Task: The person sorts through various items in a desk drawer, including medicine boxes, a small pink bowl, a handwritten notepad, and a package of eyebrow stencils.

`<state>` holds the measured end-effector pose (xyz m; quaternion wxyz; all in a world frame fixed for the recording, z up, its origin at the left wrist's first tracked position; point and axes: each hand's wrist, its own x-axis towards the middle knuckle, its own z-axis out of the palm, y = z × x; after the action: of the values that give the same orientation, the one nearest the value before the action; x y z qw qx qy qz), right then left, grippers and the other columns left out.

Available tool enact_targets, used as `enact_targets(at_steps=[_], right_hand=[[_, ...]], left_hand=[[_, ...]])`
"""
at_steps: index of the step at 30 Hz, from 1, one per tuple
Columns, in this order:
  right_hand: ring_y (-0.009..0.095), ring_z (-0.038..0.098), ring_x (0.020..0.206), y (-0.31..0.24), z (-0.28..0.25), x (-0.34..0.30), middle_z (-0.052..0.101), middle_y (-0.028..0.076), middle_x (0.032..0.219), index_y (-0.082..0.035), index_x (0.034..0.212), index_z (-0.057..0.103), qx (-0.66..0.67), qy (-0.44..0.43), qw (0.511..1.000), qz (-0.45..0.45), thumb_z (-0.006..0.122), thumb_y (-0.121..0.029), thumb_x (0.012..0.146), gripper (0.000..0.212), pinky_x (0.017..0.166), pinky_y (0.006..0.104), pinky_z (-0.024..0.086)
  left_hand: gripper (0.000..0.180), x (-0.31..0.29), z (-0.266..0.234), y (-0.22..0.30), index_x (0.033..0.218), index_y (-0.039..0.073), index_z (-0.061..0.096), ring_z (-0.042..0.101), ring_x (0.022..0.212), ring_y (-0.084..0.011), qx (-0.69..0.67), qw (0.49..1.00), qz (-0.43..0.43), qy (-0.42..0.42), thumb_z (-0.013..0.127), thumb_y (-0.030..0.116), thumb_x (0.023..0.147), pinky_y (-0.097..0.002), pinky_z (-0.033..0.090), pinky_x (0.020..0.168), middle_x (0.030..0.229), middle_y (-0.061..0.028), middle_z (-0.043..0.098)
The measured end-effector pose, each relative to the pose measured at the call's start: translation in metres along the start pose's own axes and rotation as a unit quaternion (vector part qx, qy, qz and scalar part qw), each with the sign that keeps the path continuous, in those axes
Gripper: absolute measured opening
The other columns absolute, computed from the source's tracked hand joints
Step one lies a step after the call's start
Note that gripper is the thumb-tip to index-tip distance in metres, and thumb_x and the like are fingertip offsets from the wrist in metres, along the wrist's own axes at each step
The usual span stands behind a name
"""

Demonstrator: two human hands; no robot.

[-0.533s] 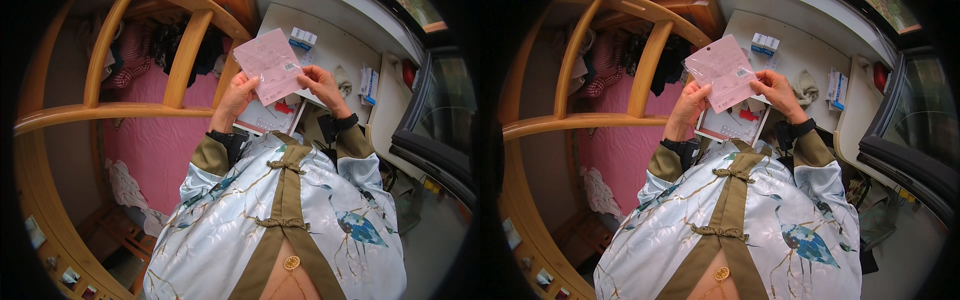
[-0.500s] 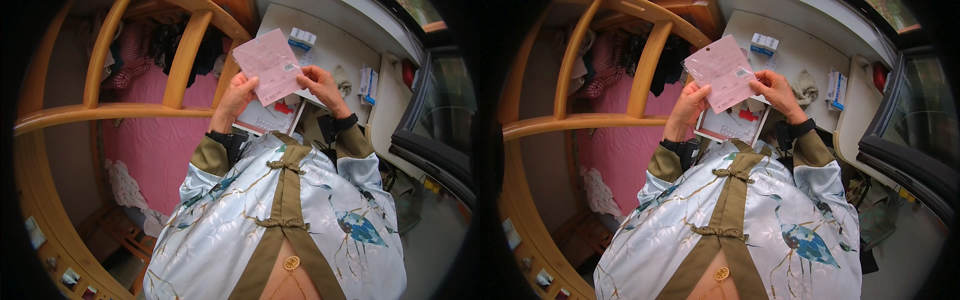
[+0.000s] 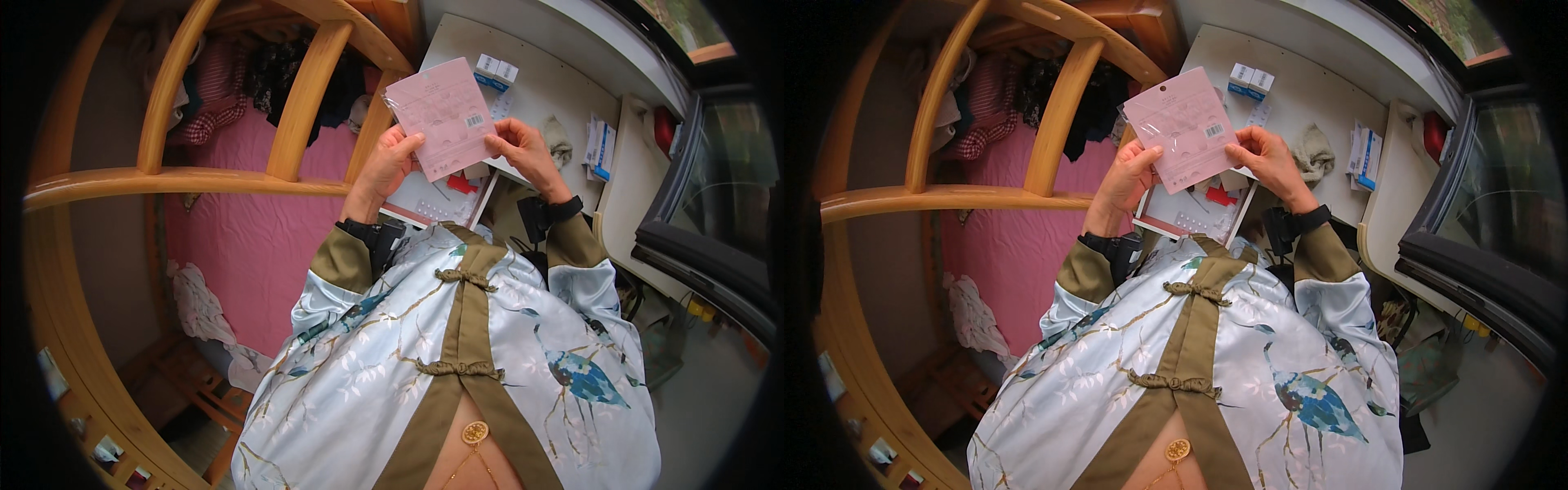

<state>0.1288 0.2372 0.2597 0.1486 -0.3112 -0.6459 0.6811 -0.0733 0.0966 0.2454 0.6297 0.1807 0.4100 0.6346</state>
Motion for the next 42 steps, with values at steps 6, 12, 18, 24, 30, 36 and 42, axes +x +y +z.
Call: enact_targets(at_steps=[6, 12, 18, 24, 30, 36, 42], right_hand=[[0.008, 0.054, 0.072, -0.003, 0.001, -0.002, 0.059, 0.003, 0.083, 0.002, 0.096, 0.056, -0.004, -0.003, 1.000, 0.011, 0.061, -0.015, 0.085, 0.021, 0.067, 0.0221, 0.048], [0.009, 0.055, 0.073, 0.004, -0.002, 0.000, 0.060, 0.003, 0.083, 0.002, 0.096, 0.056, 0.004, -0.007, 1.000, 0.005, 0.061, -0.015, 0.085, 0.022, 0.067, 0.0222, 0.048], [0.009, 0.056, 0.073, -0.009, 0.001, -0.004, 0.060, 0.004, 0.083, 0.003, 0.097, 0.056, -0.014, -0.003, 1.000, 0.023, 0.061, -0.016, 0.085, 0.022, 0.067, 0.0223, 0.048], [0.010, 0.057, 0.072, -0.006, -0.002, -0.006, 0.061, 0.006, 0.084, 0.005, 0.098, 0.055, 0.015, 0.003, 1.000, 0.023, 0.060, -0.014, 0.085, 0.023, 0.066, 0.0225, 0.049], [0.010, 0.058, 0.073, -0.008, -0.003, -0.006, 0.061, 0.007, 0.085, 0.005, 0.099, 0.054, 0.013, 0.003, 0.999, 0.032, 0.059, -0.013, 0.086, 0.023, 0.066, 0.0225, 0.049], [0.011, 0.058, 0.074, -0.004, -0.007, -0.003, 0.061, 0.008, 0.088, 0.005, 0.105, 0.053, 0.011, 0.001, 0.999, 0.042, 0.062, -0.017, 0.084, 0.032, 0.067, 0.0225, 0.049], [0.022, 0.047, 0.109, -0.007, 0.002, -0.003, 0.052, 0.012, 0.115, -0.007, 0.120, 0.050, -0.147, 0.061, 0.980, -0.121, 0.071, -0.028, 0.075, 0.054, 0.087, 0.0319, 0.043]], left_hand=[[0.025, 0.000, -0.001, 0.000, 0.110, 0.001, 0.050, 0.060, 0.092, -0.0168, 0.012, 1.000, 0.002, 0.005, 0.051, 0.012, 0.087, -0.0354, 0.051, 0.081, 0.107, -0.0098, 0.059], [0.024, -0.001, 0.001, 0.001, 0.109, 0.000, 0.050, 0.060, 0.092, -0.0174, 0.009, 1.000, 0.004, 0.007, 0.050, 0.011, 0.087, -0.0354, 0.051, 0.081, 0.107, -0.0104, 0.059], [0.029, -0.001, -0.002, -0.001, 0.115, -0.002, 0.045, 0.059, 0.095, -0.0186, 0.016, 1.000, -0.007, 0.003, 0.047, 0.010, 0.089, -0.0343, 0.051, 0.081, 0.112, -0.0131, 0.055], [0.027, 0.000, 0.003, 0.005, 0.114, 0.000, 0.048, 0.061, 0.091, -0.0149, 0.022, 1.000, 0.004, 0.011, 0.047, 0.011, 0.089, -0.0332, 0.051, 0.080, 0.105, -0.0098, 0.059], [0.027, 0.001, 0.002, 0.004, 0.115, 0.000, 0.047, 0.061, 0.091, -0.0142, 0.006, 1.000, 0.006, -0.002, 0.045, 0.011, 0.091, -0.0310, 0.051, 0.081, 0.105, -0.0090, 0.060], [0.027, 0.002, 0.000, 0.003, 0.116, 0.000, 0.047, 0.061, 0.091, -0.0144, 0.011, 1.000, 0.006, -0.005, 0.045, 0.011, 0.091, -0.0306, 0.051, 0.081, 0.106, -0.0087, 0.059], [0.027, 0.003, -0.002, 0.004, 0.116, -0.001, 0.047, 0.062, 0.089, -0.0146, -0.005, 1.000, 0.021, 0.013, 0.046, 0.011, 0.091, -0.0296, 0.052, 0.079, 0.105, -0.0097, 0.060]])
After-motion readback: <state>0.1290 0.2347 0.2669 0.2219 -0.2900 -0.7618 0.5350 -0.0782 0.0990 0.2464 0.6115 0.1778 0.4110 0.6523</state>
